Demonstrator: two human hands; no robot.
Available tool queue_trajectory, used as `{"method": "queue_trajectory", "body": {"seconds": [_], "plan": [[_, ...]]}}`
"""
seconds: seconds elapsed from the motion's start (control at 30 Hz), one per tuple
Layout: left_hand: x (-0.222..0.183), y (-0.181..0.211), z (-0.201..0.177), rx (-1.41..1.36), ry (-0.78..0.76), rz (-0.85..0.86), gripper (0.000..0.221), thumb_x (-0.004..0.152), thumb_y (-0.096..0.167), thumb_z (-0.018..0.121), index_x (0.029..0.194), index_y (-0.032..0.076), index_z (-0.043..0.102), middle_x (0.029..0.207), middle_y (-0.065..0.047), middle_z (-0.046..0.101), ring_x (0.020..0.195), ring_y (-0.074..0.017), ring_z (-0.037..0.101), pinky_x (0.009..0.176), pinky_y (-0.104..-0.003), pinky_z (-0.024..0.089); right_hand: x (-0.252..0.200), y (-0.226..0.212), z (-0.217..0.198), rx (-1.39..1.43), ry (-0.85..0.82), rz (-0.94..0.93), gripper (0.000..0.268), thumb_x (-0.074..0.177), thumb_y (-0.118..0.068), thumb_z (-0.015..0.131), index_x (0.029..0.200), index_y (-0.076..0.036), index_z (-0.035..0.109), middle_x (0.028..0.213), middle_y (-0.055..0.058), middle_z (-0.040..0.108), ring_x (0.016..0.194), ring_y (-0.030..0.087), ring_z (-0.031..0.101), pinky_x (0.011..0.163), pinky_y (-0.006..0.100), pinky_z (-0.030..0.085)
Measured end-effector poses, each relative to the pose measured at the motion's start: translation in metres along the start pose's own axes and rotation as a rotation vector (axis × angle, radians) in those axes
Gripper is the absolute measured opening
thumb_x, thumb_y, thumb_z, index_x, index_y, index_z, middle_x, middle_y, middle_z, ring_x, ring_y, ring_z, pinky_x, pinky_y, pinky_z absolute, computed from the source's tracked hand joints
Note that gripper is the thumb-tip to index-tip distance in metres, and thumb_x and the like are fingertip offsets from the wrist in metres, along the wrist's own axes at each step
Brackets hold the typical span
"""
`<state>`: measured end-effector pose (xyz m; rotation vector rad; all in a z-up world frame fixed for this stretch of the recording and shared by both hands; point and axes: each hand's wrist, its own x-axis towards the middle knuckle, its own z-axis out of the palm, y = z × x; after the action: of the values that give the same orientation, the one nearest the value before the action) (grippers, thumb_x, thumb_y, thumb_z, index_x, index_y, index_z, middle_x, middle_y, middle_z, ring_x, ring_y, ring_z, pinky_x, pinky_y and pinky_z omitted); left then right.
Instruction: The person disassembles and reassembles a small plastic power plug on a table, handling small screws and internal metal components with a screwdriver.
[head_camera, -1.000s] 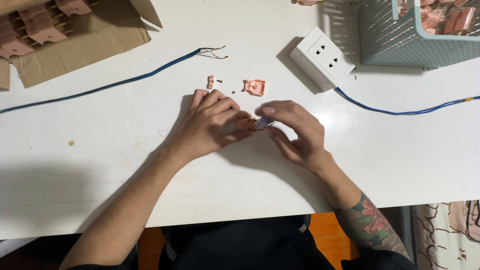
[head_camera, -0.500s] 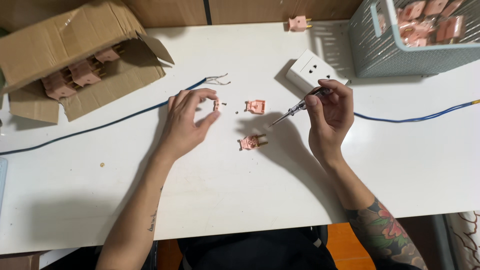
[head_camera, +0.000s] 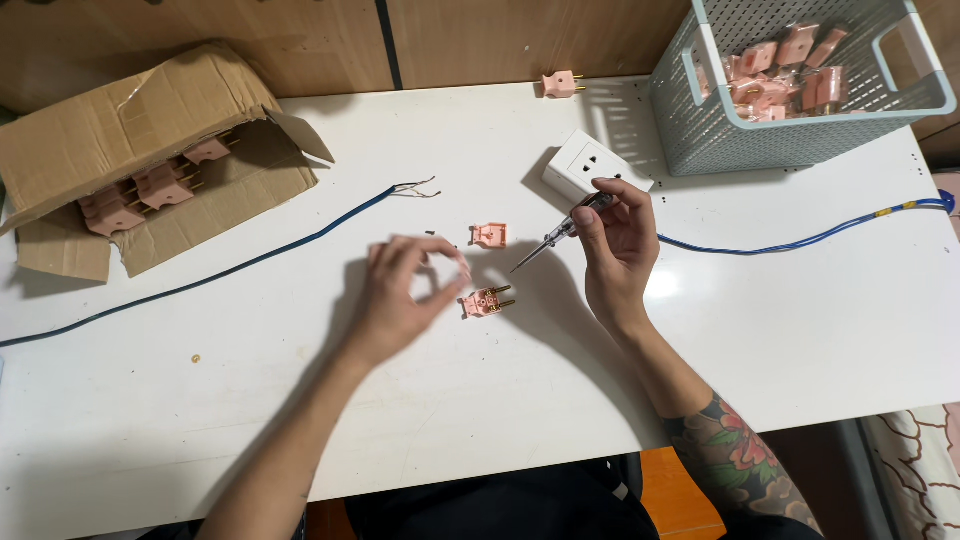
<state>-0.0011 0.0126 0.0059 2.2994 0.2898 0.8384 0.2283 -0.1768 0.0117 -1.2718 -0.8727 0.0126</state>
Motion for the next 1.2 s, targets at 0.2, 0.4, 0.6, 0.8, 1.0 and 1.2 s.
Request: {"method": "queue_trajectory", "body": {"seconds": [0.2, 0.4, 0.6, 0.8, 1.0, 1.2], "plan": [[-0.012, 0.02, 0.011, -0.015, -0.152, 0.046, 0.027, 0.102, 0.034, 0.088, 0.121, 0.019, 0.076, 0.122, 0.006, 0.083, 0.112, -0.019, 0.069, 0.105, -0.042, 0.044, -0.002, 0.006, 0.001, -0.011, -0.002, 0.013, 0.033, 0.117, -0.011, 0.073, 0.146, -0.002, 0.062, 0.102, 0.011, 0.07, 0.089, 0.015, 0.07, 0.085, 0.033, 0.064], [-0.015, 0.026, 0.015, 0.019, -0.219, 0.052, 0.025, 0.107, 0.033, 0.083, 0.127, 0.023, 0.073, 0.109, 0.004, 0.082, 0.112, -0.0202, 0.069, 0.107, -0.043, 0.043, -0.002, 0.007, 0.005, -0.009, -0.009, 0.016, 0.032, 0.117, -0.011, 0.073, 0.146, -0.002, 0.062, 0.102, 0.011, 0.07, 0.09, 0.015, 0.07, 0.085, 0.033, 0.064], [-0.012, 0.03, 0.012, 0.063, -0.209, 0.06, 0.028, 0.105, 0.032, 0.085, 0.13, 0.024, 0.074, 0.113, 0.004, 0.082, 0.111, -0.0208, 0.069, 0.105, -0.044, 0.044, -0.005, 0.004, 0.003, 0.003, -0.078, -0.038, 0.032, 0.116, -0.007, 0.072, 0.145, -0.001, 0.061, 0.103, 0.011, 0.07, 0.09, 0.015, 0.072, 0.087, 0.034, 0.063], [-0.011, 0.03, 0.016, 0.101, -0.154, 0.039, 0.035, 0.101, 0.038, 0.088, 0.13, 0.023, 0.077, 0.114, 0.004, 0.08, 0.115, -0.0195, 0.068, 0.106, -0.045, 0.043, -0.013, 0.0, 0.005, -0.029, -0.187, -0.108, 0.033, 0.108, 0.002, 0.079, 0.137, 0.006, 0.066, 0.106, 0.016, 0.073, 0.093, 0.025, 0.08, 0.09, 0.04, 0.065], [-0.015, 0.025, 0.021, 0.128, -0.162, 0.039, 0.028, 0.1, 0.036, 0.089, 0.124, 0.022, 0.081, 0.116, 0.004, 0.078, 0.117, -0.0205, 0.067, 0.106, -0.046, 0.042, -0.014, -0.011, 0.015, -0.014, -0.247, -0.202, 0.029, 0.106, 0.001, 0.08, 0.132, 0.007, 0.069, 0.099, 0.013, 0.073, 0.092, 0.025, 0.078, 0.087, 0.039, 0.065], [-0.013, 0.028, 0.018, 0.146, -0.215, -0.035, 0.025, 0.101, 0.045, 0.087, 0.109, 0.021, 0.083, 0.115, 0.008, 0.076, 0.119, -0.0176, 0.063, 0.109, -0.047, 0.039, -0.019, -0.017, 0.018, -0.044, -0.293, -0.252, 0.027, 0.103, 0.002, 0.082, 0.129, 0.005, 0.074, 0.103, 0.014, 0.077, 0.096, 0.028, 0.077, 0.087, 0.041, 0.066]]}}
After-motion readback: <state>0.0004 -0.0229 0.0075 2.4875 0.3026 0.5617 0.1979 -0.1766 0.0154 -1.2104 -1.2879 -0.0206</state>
